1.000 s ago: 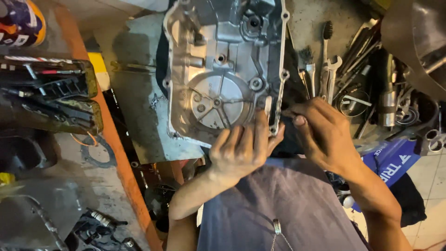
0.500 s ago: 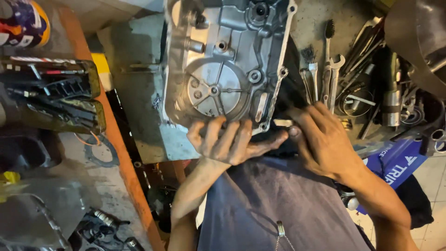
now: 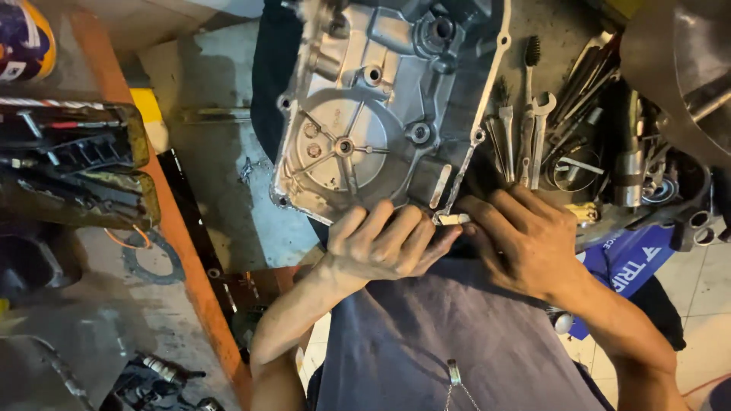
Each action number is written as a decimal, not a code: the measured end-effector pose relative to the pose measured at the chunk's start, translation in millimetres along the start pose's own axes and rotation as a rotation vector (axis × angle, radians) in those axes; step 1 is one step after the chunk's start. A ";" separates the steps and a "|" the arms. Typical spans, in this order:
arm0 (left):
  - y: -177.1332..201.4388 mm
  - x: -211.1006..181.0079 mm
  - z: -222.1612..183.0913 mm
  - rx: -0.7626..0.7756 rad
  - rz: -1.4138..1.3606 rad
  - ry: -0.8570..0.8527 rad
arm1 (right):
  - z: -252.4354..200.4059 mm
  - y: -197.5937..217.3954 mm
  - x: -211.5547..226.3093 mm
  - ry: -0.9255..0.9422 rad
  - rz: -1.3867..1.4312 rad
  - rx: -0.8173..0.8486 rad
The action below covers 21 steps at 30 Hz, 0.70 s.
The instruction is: Cleaning and scraping residue from the mating surface of a motorcycle engine crankcase cover.
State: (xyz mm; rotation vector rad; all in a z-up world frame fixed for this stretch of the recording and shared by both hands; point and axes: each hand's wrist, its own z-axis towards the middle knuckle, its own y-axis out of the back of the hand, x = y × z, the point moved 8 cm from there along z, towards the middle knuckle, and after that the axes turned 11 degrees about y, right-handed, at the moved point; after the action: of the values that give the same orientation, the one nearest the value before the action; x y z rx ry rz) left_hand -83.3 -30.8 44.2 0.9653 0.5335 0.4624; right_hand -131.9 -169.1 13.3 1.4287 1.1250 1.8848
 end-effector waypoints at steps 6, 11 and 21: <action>-5.8 -6.2 1.5 0.063 0.025 -0.057 | -18.4 -20.9 -15.0 -0.074 0.162 -0.051; -5.1 -5.9 -0.4 0.109 0.034 -0.031 | -13.3 -16.9 -10.2 -0.081 0.151 -0.063; -4.7 6.9 -14.3 0.090 0.026 0.085 | 1.5 1.8 5.4 -0.074 0.003 -0.077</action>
State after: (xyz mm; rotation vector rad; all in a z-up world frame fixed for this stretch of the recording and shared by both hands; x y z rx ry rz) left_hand -86.1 -19.9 32.1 1.0430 0.6231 0.5082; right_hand -132.0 -165.3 17.8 1.4467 1.0052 1.8412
